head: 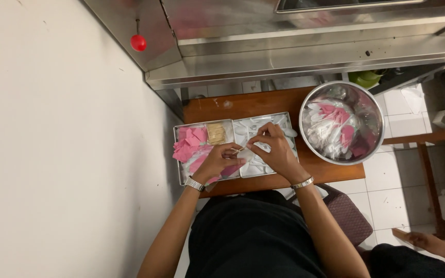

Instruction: Packing individual plastic spoons into small pink plastic bags and arranging them in a tray.

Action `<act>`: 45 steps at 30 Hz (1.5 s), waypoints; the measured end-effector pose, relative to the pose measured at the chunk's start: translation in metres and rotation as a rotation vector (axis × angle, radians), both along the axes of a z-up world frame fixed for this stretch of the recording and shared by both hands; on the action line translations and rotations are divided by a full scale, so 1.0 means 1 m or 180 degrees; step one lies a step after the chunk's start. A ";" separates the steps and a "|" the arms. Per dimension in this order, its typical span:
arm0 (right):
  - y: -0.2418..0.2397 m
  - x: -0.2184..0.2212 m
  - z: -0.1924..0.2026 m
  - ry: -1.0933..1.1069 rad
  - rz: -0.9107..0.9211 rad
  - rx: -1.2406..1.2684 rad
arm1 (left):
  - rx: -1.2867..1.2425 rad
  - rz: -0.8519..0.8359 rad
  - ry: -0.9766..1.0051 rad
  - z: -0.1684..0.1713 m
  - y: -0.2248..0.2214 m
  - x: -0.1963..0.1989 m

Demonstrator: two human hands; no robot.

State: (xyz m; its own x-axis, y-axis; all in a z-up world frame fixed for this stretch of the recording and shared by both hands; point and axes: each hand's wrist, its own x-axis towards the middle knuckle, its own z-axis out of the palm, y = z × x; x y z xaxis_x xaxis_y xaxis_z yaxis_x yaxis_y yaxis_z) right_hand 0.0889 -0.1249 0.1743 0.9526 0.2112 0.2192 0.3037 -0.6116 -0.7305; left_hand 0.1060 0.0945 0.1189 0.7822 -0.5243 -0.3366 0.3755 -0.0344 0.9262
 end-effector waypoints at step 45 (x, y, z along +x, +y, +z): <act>-0.020 -0.018 -0.050 0.0950 -0.0931 0.2218 | -0.0167 0.1121 0.0224 0.026 -0.047 0.000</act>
